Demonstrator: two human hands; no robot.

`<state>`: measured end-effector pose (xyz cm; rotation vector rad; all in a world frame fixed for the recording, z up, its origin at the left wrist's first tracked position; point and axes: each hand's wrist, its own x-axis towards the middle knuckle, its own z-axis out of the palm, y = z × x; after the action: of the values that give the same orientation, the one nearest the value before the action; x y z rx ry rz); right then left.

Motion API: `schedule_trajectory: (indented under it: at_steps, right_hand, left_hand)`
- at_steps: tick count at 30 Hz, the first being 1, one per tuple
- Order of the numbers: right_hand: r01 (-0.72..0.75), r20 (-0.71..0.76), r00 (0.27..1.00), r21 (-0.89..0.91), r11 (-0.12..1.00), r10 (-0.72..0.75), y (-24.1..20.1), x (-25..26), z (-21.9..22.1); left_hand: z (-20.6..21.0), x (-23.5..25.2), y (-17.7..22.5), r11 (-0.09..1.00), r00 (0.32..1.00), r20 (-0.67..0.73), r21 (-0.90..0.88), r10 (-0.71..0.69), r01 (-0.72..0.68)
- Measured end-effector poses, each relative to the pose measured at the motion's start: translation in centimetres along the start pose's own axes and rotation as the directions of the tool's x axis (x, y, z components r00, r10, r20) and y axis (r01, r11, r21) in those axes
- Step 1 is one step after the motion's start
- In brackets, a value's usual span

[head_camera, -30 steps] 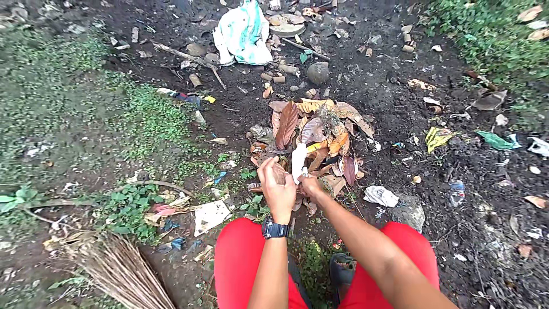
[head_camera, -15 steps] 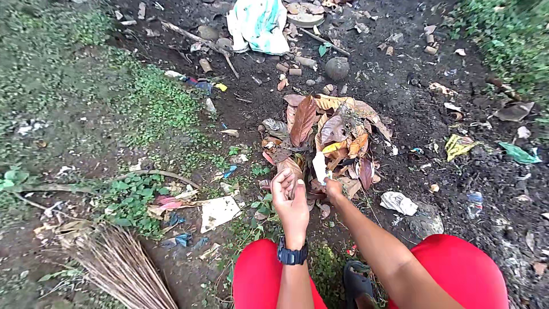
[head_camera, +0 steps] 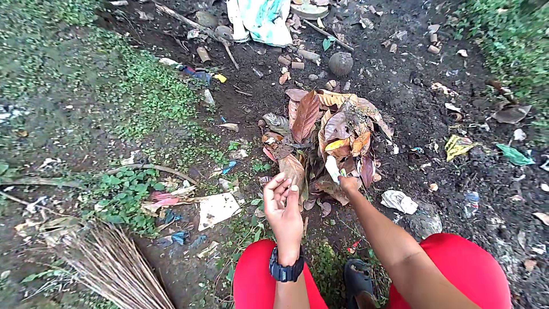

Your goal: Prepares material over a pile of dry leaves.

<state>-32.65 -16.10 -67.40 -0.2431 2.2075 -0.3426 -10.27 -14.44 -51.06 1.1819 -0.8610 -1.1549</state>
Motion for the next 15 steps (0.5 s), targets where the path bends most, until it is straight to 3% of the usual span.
schedule_trajectory:
  at_steps: [3,8,15]
  right_hand:
    - [-0.063,0.016,0.998,0.040,0.997,0.063,-1.0,1.6,0.3]
    - [-0.053,0.046,0.998,0.239,0.970,0.043,-2.4,2.9,2.6]
    - [-0.236,0.197,0.971,0.653,0.720,0.139,-3.9,4.4,5.7]
  left_hand:
    - [-0.5,0.1,0.1,1.000,1.000,0.012,0.005,-0.008,0.008]
    - [-1.0,0.1,0.0,1.000,0.999,0.036,0.007,-0.021,0.021]
    - [-1.4,-0.1,0.1,1.000,0.998,0.067,0.007,-0.020,0.020]
